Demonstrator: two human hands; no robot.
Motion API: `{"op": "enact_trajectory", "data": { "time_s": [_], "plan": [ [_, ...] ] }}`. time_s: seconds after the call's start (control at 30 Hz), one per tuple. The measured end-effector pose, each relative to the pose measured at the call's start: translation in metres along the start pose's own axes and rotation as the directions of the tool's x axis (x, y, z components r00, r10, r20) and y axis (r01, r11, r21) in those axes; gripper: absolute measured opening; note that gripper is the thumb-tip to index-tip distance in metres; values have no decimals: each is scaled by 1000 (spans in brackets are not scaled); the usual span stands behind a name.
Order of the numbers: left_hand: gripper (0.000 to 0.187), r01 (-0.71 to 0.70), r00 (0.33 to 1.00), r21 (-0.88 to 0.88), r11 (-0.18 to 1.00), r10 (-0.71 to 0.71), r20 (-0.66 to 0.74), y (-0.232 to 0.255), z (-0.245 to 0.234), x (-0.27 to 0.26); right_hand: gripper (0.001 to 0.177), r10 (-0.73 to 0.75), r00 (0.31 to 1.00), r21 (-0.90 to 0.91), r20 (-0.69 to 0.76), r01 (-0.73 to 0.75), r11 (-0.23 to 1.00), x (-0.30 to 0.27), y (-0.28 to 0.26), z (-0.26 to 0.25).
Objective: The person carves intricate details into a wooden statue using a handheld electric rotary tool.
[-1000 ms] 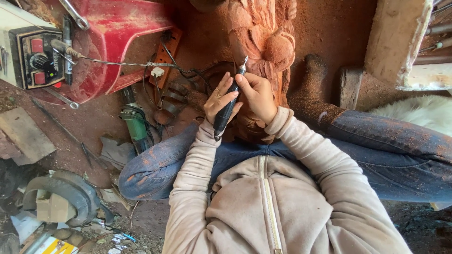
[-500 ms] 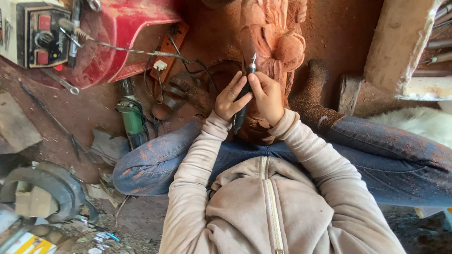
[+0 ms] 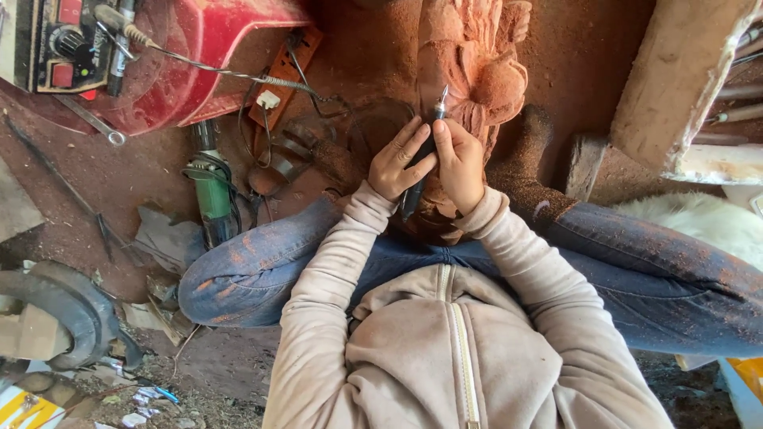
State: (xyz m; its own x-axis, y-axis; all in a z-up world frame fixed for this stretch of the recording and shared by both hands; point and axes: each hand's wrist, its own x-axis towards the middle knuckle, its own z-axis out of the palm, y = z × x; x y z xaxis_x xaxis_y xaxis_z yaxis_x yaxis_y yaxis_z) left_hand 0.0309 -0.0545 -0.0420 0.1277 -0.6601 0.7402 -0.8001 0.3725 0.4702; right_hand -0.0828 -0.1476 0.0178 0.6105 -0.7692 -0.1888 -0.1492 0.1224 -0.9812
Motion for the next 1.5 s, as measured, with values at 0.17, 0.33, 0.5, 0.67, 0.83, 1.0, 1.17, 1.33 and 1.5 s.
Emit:
{"op": "enact_trajectory", "data": {
  "time_s": [0.17, 0.33, 0.5, 0.67, 0.83, 1.0, 1.17, 1.33, 1.5],
  "plan": [
    [22, 1, 1000, 31, 1000, -1, 11, 3, -3, 2, 38, 4, 1000, 14, 4, -4, 1000, 0, 12, -1],
    [28, 22, 1000, 36, 999, -22, 13, 4, -1, -2, 37, 13, 1000, 16, 8, -13, 1000, 0, 16, 0],
    [23, 10, 1000, 37, 999, -10, 1, 3, 0, -4, 35, 21, 1000, 26, 11, -21, 999, -1, 26, 0],
    [23, -19, 1000, 43, 999, 19, 8, -3, 2, -4, 37, 23, 999, 38, -23, -22, 999, -1, 13, 1],
    [24, -40, 999, 40, 998, 41, -12, -9, 4, -2, 40, 26, 999, 39, -37, -25, 999, 1, 8, 2],
    [24, -24, 999, 66, 998, 25, -22, -5, 6, -1, 40, 54, 998, 13, -39, -53, 998, 3, 7, 2],
    [25, 57, 998, 92, 994, -56, -8, 2, 5, -3, 35, 51, 999, -22, -7, -51, 998, 5, 3, 7],
    [21, 15, 1000, 38, 999, -15, 1, -5, 5, -3, 39, 54, 998, -32, -36, -55, 998, 2, -3, 6],
    [17, -19, 1000, 37, 999, 19, -7, -8, 5, 1, 39, 34, 995, 19, -90, -33, 999, 2, 8, 6]
  ]
}}
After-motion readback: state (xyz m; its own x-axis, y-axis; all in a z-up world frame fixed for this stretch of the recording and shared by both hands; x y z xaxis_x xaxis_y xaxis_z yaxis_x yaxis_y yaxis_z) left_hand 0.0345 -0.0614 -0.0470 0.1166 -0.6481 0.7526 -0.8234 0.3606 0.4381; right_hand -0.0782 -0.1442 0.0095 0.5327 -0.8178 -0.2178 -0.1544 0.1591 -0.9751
